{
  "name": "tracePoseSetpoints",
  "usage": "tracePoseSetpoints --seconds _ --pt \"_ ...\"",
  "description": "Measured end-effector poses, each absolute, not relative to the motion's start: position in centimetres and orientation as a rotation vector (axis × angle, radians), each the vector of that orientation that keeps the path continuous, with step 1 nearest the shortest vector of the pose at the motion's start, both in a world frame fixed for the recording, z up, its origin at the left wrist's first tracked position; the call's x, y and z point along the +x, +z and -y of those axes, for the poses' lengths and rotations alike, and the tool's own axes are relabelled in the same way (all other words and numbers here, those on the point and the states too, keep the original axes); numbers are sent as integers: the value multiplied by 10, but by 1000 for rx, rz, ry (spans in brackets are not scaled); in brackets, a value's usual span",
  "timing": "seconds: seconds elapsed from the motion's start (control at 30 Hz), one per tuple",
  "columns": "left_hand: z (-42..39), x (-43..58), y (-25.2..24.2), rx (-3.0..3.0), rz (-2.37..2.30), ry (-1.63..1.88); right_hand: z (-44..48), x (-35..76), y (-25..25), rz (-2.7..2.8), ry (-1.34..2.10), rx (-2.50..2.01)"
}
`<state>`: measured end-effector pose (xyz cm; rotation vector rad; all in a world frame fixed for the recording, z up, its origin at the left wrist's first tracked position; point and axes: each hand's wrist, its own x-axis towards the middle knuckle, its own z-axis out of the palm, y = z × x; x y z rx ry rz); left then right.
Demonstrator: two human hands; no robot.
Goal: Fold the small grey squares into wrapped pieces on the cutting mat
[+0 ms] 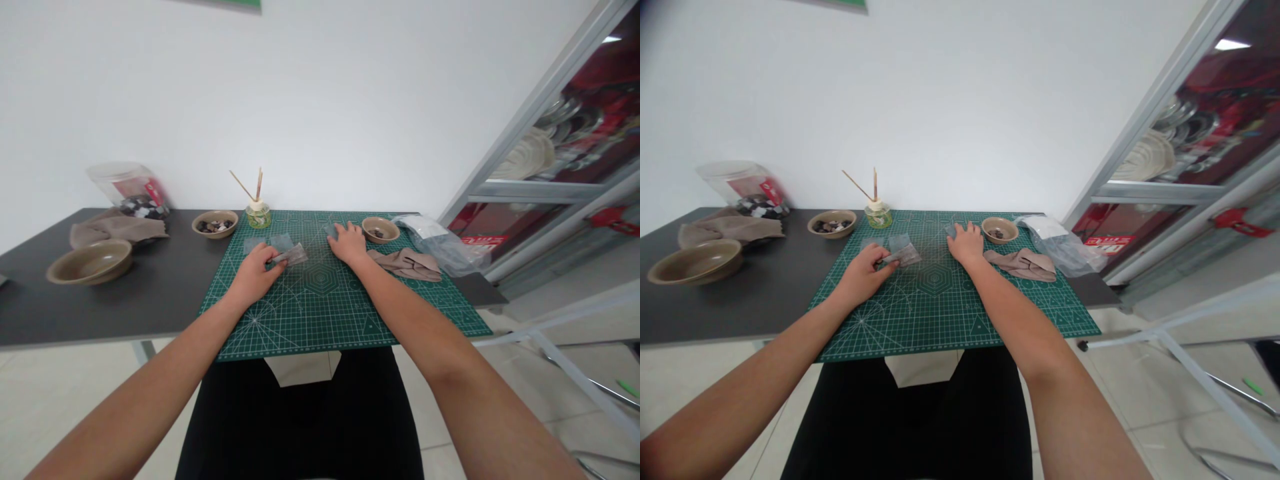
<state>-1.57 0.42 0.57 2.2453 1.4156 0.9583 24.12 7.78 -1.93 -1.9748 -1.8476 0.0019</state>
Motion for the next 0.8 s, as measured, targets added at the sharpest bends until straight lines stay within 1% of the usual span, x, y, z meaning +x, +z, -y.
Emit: tracePoseSetpoints --seconds 0.07,0.23,0.47,0.6,0.7,0.8 --pt "-4 -16 5 2254 -1407 959 -83 244 -24 1852 48 -2033" --pt "-4 -17 5 2226 -1423 946 -89 247 -22 1878 38 -2068" --pt "-6 -17 4 2199 -1436 957 -90 250 -22 1827 -119 -2067" --pt "-7 -18 4 2188 -1445 962 -85 247 -20 1793 -150 -2083" --pt "-7 -18 5 2164 -1461 977 -79 243 -16 1831 -180 -2044" --pt "-7 -18 7 2124 -1469 992 -71 235 -8 1881 -168 -1912"
